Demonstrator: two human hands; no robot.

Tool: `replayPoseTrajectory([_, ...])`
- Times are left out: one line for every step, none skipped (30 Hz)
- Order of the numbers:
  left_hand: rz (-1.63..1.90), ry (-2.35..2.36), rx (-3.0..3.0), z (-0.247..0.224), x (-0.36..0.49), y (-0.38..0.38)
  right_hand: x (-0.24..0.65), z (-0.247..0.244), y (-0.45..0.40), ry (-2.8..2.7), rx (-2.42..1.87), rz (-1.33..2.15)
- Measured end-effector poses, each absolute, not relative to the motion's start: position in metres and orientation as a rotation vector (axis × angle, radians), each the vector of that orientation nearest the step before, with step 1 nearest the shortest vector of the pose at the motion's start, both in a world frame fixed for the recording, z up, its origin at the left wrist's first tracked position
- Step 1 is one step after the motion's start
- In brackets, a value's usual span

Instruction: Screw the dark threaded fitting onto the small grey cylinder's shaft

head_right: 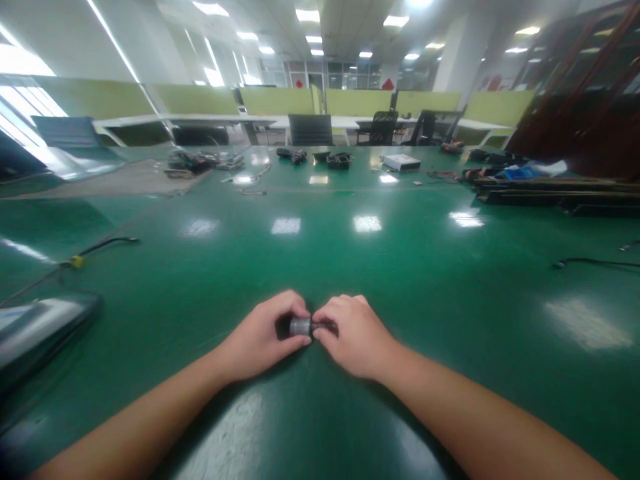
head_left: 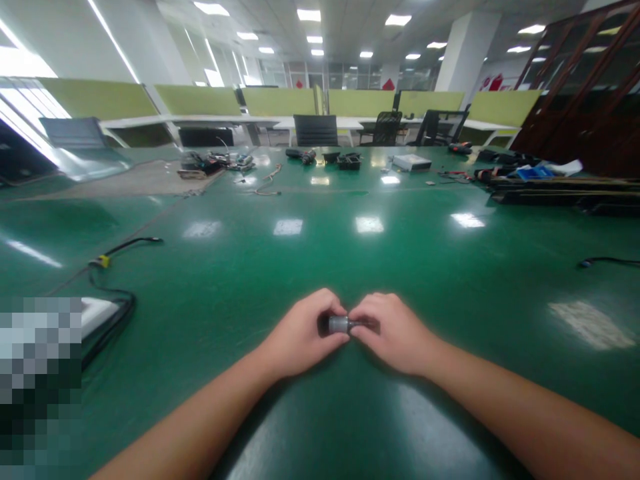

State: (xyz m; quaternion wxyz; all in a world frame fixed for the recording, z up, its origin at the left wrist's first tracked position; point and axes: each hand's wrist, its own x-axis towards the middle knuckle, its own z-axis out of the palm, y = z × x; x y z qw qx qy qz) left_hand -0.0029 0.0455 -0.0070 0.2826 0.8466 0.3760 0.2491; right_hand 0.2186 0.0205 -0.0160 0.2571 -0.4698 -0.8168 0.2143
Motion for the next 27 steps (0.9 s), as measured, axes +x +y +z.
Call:
replayPoseTrajectory([0.671,0.992,2.269,-0.0075,-0.0028,0.0455,0.2161,-0.0173,0.0189,-2.231,-1.244,0.562])
replayPoseTrajectory([0.673,0.986,2.270,-0.0079,-0.0027,0.0454,0.2147,-0.0187,0.0176,-2.232,-1.225,0.555])
replayPoseTrajectory([0.675,0.990,2.268,-0.0081,-0.0027,0.0454,0.2141,-0.0203,0.0168,-2.222,-1.213,0.552])
replayPoseTrajectory([0.674,0.996,2.267,-0.0082,-0.0027,0.0453,0.2144,-0.0219,0.0165,-2.205,-1.209,0.555])
replayPoseTrajectory([0.669,1.002,2.267,-0.0080,-0.0027,0.0451,0.2150,-0.0234,0.0167,-2.189,-1.206,0.559])
replayPoseTrajectory([0.663,1.007,2.268,-0.0075,-0.0026,0.0450,0.2159,-0.0247,0.0174,-2.179,-1.204,0.560])
replayPoseTrajectory([0.655,1.008,2.271,-0.0069,-0.0025,0.0448,0.2167,-0.0257,0.0183,-2.176,-1.199,0.559])
replayPoseTrajectory([0.646,1.004,2.275,-0.0061,-0.0025,0.0447,0.2174,-0.0264,0.0193,-2.178,-1.194,0.556])
replayPoseTrajectory([0.639,0.997,2.280,-0.0054,-0.0024,0.0446,0.2179,-0.0267,0.0201,-2.183,-1.189,0.551])
replayPoseTrajectory([0.636,0.990,2.284,-0.0048,-0.0025,0.0446,0.2182,-0.0267,0.0207,-2.187,-1.183,0.545])
replayPoseTrajectory([0.634,0.983,2.286,-0.0044,-0.0026,0.0446,0.2183,-0.0264,0.0210,-2.191,-1.177,0.541])
replayPoseTrajectory([0.635,0.975,2.286,-0.0042,-0.0028,0.0447,0.2185,-0.0259,0.0210,-2.194,-1.171,0.537])
replayPoseTrajectory([0.637,0.970,2.284,-0.0043,-0.0031,0.0448,0.2186,-0.0252,0.0207,-2.199,-1.164,0.536])
replayPoseTrajectory([0.636,0.968,2.282,-0.0046,-0.0035,0.0450,0.2188,-0.0245,0.0204,-2.205,-1.156,0.534])
replayPoseTrajectory([0.635,0.967,2.279,-0.0051,-0.0039,0.0452,0.2190,-0.0239,0.0199,-2.214,-1.146,0.534])
replayPoseTrajectory([0.632,0.967,2.278,-0.0055,-0.0043,0.0453,0.2194,-0.0234,0.0195,-2.221,-1.137,0.534])
replayPoseTrajectory([0.630,0.967,2.277,-0.0059,-0.0046,0.0453,0.2198,-0.0231,0.0192,-2.228,-1.127,0.534])
replayPoseTrajectory([0.631,0.968,2.275,-0.0061,-0.0049,0.0453,0.2201,-0.0231,0.0190,-2.235,-1.118,0.533])
replayPoseTrajectory([0.630,0.968,2.273,-0.0061,-0.0050,0.0453,0.2205,-0.0233,0.0190,-2.239,-1.113,0.533])
replayPoseTrajectory([0.632,0.968,2.271,-0.0060,-0.0050,0.0453,0.2207,-0.0237,0.0192,-2.243,-1.110,0.532])
replayPoseTrajectory([0.633,0.969,2.269,-0.0056,-0.0049,0.0452,0.2209,-0.0242,0.0194,-2.245,-1.110,0.532])
replayPoseTrajectory([0.633,0.971,2.266,-0.0052,-0.0047,0.0451,0.2210,-0.0247,0.0197,-2.245,-1.112,0.531])
replayPoseTrajectory([0.633,0.975,2.262,-0.0046,-0.0044,0.0451,0.2211,-0.0251,0.0200,-2.246,-1.113,0.530])
replayPoseTrajectory([0.630,0.977,2.259,-0.0041,-0.0041,0.0450,0.2212,-0.0253,0.0203,-2.248,-1.115,0.530])
replayPoseTrajectory([0.628,0.979,2.258,-0.0036,-0.0038,0.0448,0.2213,-0.0254,0.0204,-2.251,-1.116,0.528])
replayPoseTrajectory([0.626,0.982,2.257,-0.0032,-0.0035,0.0447,0.2215,-0.0253,0.0205,-2.255,-1.115,0.525])
replayPoseTrajectory([0.625,0.985,2.256,-0.0029,-0.0032,0.0445,0.2217,-0.0251,0.0205,-2.257,-1.115,0.521])
